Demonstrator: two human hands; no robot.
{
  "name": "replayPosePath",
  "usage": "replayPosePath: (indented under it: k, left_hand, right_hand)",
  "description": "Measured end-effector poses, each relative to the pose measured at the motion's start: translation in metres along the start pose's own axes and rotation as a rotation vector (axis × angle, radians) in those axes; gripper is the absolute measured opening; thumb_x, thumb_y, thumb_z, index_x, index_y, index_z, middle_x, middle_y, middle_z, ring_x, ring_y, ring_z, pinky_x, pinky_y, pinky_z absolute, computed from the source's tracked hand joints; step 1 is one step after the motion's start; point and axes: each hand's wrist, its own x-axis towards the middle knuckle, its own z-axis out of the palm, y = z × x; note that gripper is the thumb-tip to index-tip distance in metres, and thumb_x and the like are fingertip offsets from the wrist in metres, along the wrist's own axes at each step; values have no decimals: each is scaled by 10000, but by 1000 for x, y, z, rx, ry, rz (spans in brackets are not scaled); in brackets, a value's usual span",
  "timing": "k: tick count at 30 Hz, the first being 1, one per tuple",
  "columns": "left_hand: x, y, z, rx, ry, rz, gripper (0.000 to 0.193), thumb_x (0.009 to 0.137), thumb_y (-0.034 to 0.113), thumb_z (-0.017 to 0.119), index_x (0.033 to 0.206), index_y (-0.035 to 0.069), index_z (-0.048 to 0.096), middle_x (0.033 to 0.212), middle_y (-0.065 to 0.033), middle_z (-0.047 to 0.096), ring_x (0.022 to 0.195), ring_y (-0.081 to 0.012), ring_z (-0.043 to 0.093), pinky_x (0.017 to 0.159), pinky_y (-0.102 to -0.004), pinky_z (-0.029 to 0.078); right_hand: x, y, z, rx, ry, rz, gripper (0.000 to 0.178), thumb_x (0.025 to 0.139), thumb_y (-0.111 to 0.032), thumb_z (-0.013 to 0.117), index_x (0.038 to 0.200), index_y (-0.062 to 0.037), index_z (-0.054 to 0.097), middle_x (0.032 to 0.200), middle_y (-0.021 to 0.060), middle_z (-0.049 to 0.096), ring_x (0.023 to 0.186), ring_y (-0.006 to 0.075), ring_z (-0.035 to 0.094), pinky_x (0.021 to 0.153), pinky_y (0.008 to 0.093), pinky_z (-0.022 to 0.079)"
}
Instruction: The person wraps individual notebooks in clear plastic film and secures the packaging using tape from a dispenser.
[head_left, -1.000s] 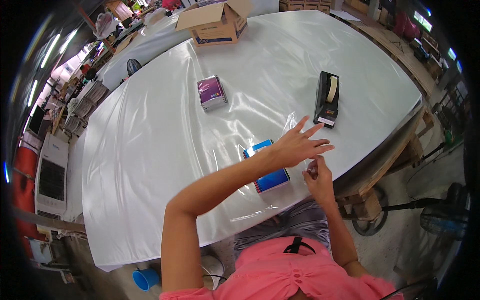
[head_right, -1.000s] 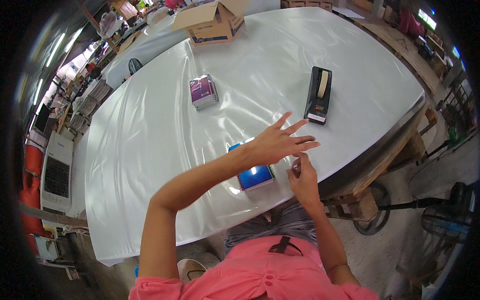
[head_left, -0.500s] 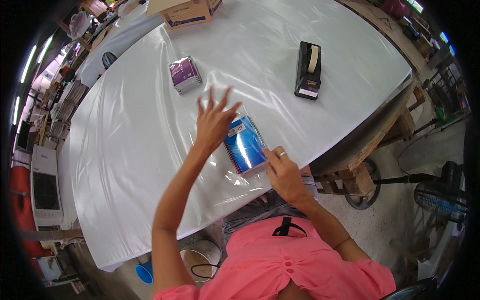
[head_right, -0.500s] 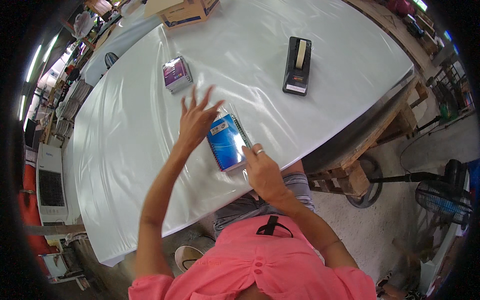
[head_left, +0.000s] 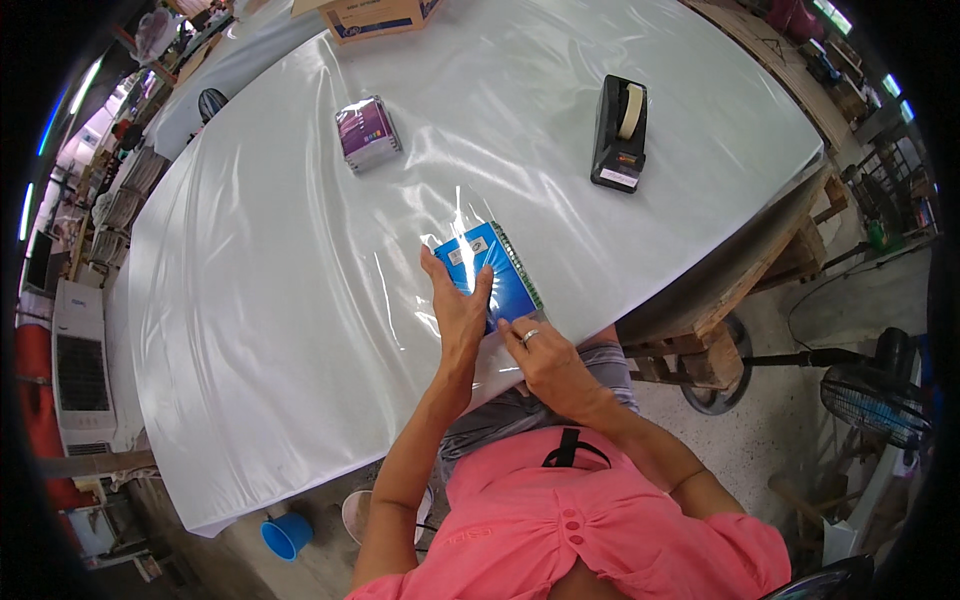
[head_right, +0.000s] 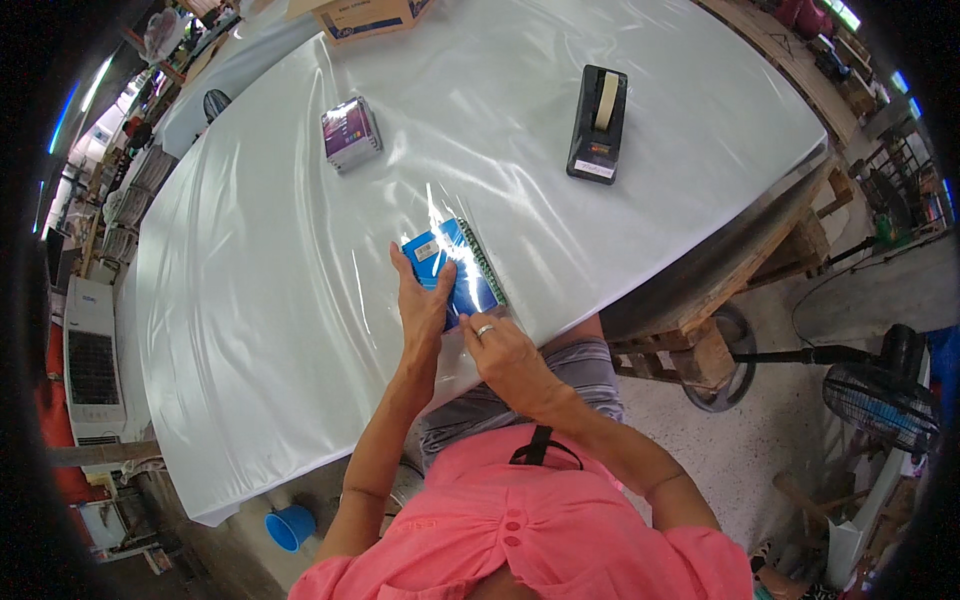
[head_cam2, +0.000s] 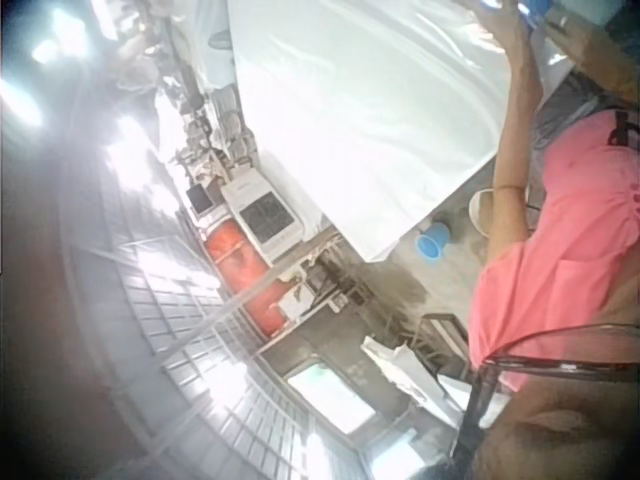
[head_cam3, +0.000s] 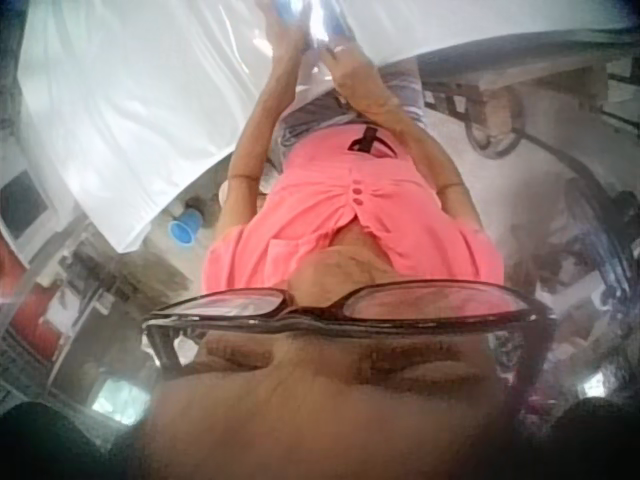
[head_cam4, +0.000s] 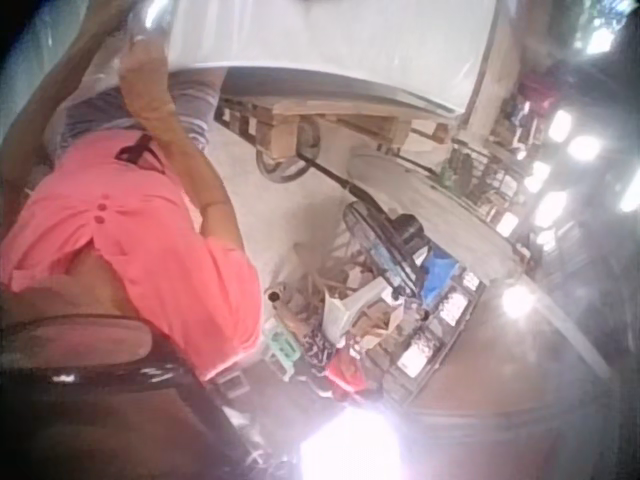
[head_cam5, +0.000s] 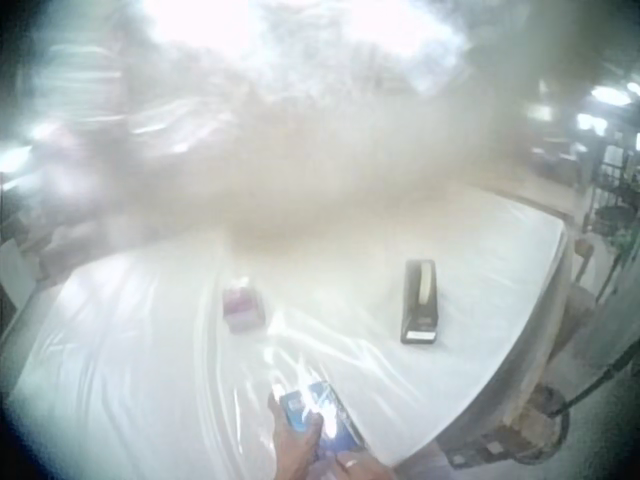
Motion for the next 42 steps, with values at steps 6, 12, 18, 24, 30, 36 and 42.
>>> replayPosePath:
  k: [6,12,18,24,30,36,42]
  left_hand:
    - [-1,-6,-3,45,10,55,878,882,232,646,1485,-79,89,1557,-286,138,1433,-388,231,1159,-374,213]
    - [-3,-6,-1,48,-5,62,857,891,227,633,1483,-79,95,1569,-277,96,1447,-402,179,1169,-396,190]
    - [-1,-12,-1,-29,6,83,865,882,215,645,1488,-71,98,1566,-262,138,1437,-381,227,1163,-371,207]
    - [-3,-4,-2,-101,12,80,859,858,131,652,1500,-22,102,1449,-272,361,1275,-344,466,1066,-355,354]
    - [-4,-1,-4,-92,11,45,905,858,147,654,1514,-4,50,1406,-296,404,1194,-321,539,1008,-351,414]
    - [-1,-11,-1,-143,29,61,933,864,182,677,1514,-13,37,1355,-248,458,1153,-277,548,984,-329,430]
    - [2,-13,1,-94,48,109,938,869,180,679,1518,-1,27,1291,-203,528,1103,-228,569,944,-305,458]
  right_hand:
    - [12,37,-41,470,-93,32,251,788,-59,710,1039,-50,708,994,106,618,923,261,610,804,337,500]
    - [33,77,-33,532,174,196,216,822,57,662,1011,-37,710,998,87,654,920,235,643,777,308,521]
    - [39,69,-27,577,70,32,183,786,51,661,942,-41,692,966,101,654,900,258,637,766,342,521]
    - [-5,17,5,287,-325,-96,170,767,-74,658,923,-10,653,937,107,617,873,302,612,791,392,505]
    - [-3,7,18,7,-189,-32,225,809,-92,588,1000,24,616,1079,149,593,1003,275,562,901,393,456]
    - [-5,8,22,-71,-178,-16,235,819,-97,551,1019,14,604,1052,138,594,968,262,571,858,365,463]
    - [-2,9,24,-39,-117,13,194,842,-75,561,1021,-1,571,968,139,579,937,296,579,817,397,462]
